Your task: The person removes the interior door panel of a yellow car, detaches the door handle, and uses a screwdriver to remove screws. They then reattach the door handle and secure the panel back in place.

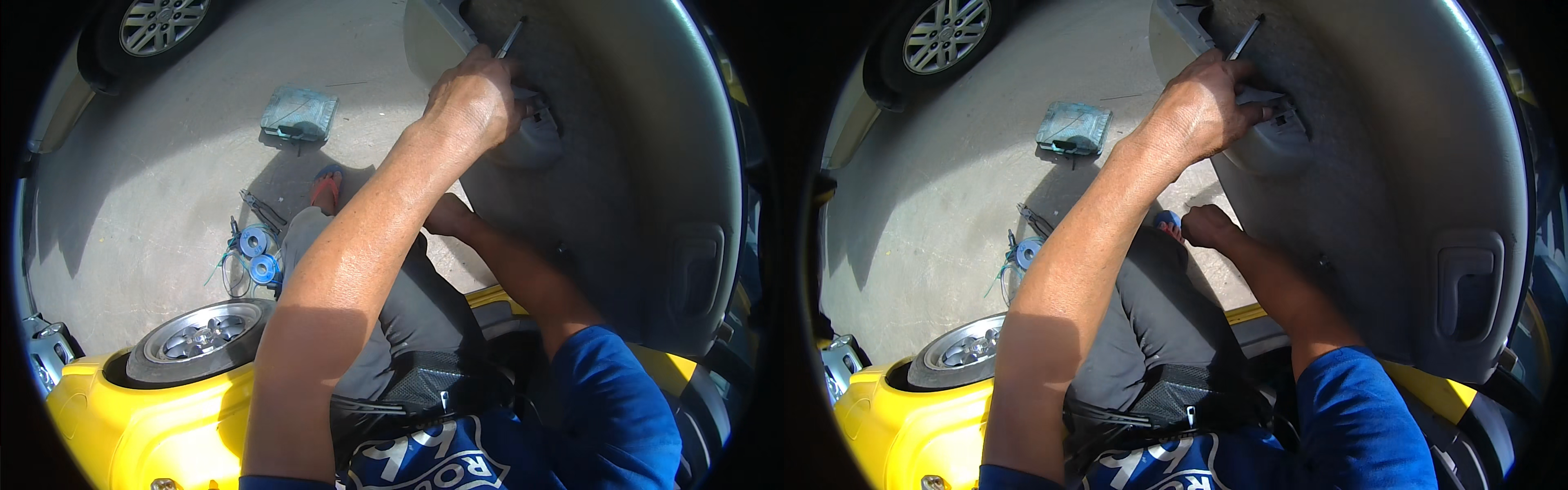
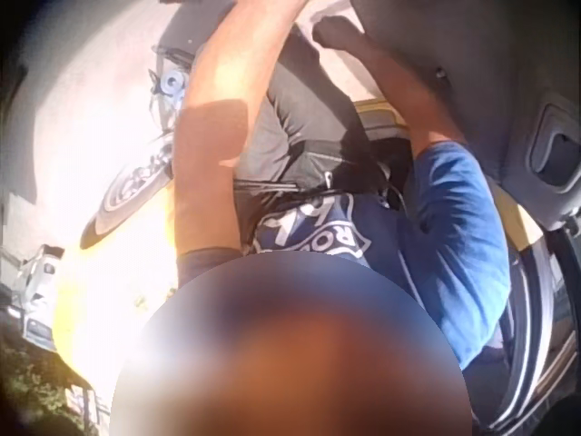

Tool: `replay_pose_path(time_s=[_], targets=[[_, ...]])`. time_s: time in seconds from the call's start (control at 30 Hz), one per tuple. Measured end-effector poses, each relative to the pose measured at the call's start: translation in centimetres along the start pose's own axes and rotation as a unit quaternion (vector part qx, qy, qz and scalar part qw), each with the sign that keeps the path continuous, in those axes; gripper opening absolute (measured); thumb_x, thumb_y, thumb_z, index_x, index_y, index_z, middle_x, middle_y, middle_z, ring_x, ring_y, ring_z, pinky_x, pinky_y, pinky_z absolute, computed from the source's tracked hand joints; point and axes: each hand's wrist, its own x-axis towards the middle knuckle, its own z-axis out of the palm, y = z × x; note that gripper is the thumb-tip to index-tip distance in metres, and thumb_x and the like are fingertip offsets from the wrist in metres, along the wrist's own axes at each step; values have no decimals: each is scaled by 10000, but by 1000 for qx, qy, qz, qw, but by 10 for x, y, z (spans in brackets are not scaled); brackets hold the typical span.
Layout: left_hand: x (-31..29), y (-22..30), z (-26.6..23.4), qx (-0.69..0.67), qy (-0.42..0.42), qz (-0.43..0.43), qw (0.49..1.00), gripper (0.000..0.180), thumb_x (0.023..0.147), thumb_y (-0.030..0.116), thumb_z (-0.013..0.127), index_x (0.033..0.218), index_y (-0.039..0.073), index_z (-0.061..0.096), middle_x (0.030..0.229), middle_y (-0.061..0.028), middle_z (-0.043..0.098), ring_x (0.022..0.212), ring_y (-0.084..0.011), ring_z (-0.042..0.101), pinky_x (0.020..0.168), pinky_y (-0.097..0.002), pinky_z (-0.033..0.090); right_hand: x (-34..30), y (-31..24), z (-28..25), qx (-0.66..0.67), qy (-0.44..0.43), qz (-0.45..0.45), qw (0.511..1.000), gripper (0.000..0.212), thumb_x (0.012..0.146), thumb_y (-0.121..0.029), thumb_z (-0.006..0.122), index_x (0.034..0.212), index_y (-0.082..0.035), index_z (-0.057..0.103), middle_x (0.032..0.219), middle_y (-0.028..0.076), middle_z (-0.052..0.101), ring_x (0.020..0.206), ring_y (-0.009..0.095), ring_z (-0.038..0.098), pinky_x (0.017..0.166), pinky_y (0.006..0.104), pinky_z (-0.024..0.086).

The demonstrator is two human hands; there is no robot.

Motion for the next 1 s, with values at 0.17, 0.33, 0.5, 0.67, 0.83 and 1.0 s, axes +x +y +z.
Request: replay_pose_path(time_s=[0.17,0.33,0.5,0.67,0.83,1.0], targets=[[-3,-1,-3,-3,-32,-14,999,490,903,359,822,1303,92,730,1282,-208,669,1190,-368,688,1026,-437,574,-50,-36,-8,33,-86,19,996,217,910,-221,648,934,-61,791,997,206,779,910,353,774,809,486,607],[-2,1,1,72,30,19,997,510,877,360,837,1276,55,748,1156,-253,753,1092,-368,741,977,-449,594,-45,2,-27,-70,-165,15,984,242,912,-223,633,957,-48,794,990,210,778,922,362,775,817,483,612],[6,-3,0,8,-14,0,1000,500,880,364,824,1264,54,748,1195,-273,734,1105,-381,731,1011,-447,566,-58,-5,4,-4,-103,-3,995,237,905,-220,640,950,-48,796,940,205,773,889,384,763,808,489,602],[-1,-16,-2,-23,6,86,996,386,903,274,794,1217,52,767,1117,-275,691,1047,-415,693,968,-460,546,-204,-46,50,262,4,183,948,347,961,-351,648,1001,-30,771,1007,199,767,927,406,740,864,497,581],[-24,-6,7,67,77,68,992,471,948,282,755,1399,161,692,1225,-232,649,1180,-368,652,1000,-456,532,-357,-80,61,327,297,359,822,297,946,-234,720,1129,0,710,1116,222,742,975,429,728,860,505,581],[-90,11,33,33,120,56,991,507,928,191,747,1429,173,668,1269,-168,677,1016,-272,712,873,-420,586,-371,-80,27,235,474,491,692,352,932,-265,764,1042,64,702,987,303,726,910,472,722,793,517,584]])
